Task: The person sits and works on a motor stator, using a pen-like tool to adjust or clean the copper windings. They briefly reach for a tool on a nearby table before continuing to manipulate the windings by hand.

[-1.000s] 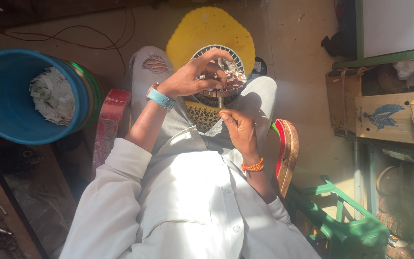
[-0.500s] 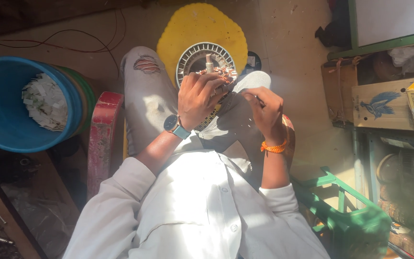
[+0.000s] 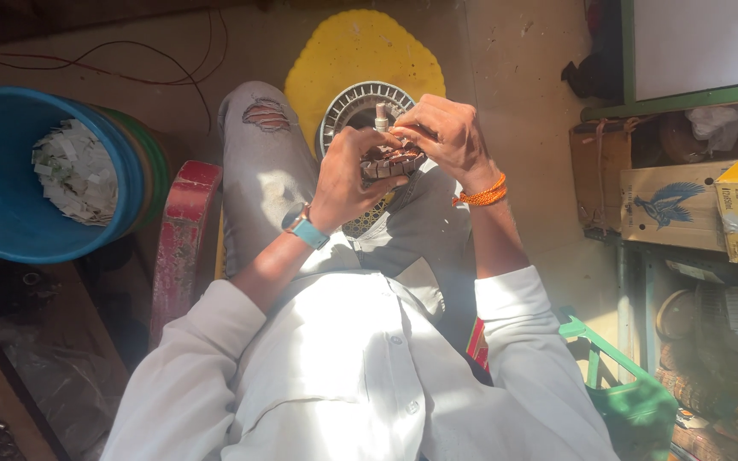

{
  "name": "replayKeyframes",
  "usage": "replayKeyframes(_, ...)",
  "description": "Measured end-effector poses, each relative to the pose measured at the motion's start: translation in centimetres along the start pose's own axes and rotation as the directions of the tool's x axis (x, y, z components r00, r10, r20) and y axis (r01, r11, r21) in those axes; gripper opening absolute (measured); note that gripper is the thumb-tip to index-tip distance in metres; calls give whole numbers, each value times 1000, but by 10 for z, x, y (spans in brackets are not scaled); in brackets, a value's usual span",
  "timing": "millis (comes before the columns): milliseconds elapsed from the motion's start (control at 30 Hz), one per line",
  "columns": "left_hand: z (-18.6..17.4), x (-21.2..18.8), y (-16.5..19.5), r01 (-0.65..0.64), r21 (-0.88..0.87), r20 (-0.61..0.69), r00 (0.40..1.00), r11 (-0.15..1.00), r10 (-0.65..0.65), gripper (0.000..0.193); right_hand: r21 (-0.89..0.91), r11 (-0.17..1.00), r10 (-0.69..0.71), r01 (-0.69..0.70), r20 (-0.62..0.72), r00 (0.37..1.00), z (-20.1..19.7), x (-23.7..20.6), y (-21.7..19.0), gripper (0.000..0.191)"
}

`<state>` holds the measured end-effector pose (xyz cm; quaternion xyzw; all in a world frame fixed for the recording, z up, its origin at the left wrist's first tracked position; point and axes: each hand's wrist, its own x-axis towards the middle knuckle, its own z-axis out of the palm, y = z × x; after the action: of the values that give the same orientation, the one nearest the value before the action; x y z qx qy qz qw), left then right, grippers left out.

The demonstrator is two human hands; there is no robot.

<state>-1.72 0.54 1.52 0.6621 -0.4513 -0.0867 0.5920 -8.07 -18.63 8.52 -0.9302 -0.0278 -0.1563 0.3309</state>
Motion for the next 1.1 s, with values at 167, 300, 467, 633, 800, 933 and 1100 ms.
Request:
replayKeyframes(167,-18,23,-8,498,-692,297,856,523,-423,82,-56,992,-113,116,49,992,-7,9,2,18)
replayKeyframes(300,-31,42,-16,544,-663,484,836,514,-259,88,-96,994,49,-53,-38,998,0,-5,-24,18)
replayKeyframes(467,-45,44,-18,426,-576,528,845,697,-80,90,-6,932,355,-363,-198,914,23,-48,-70,11)
replayKeyframes(633,-54,49,-20,420,-465,589,804,779,-82,85,184,848,530,-497,-261,807,57,-82,-88,13)
replayKeyframes(800,-58,51,-5,337,-340,563,821,878,-97,70,388,671,726,-632,-173,665,87,-95,-76,15)
replayKeyframes(933,-46,38,15,138,-50,400,910,989,-107,70,560,554,777,-616,-84,623,88,-108,-68,16)
replayKeyframes(1100,-21,11,25,-25,231,163,986,973,-14,63,444,680,690,-583,-119,714,82,-122,-64,17)
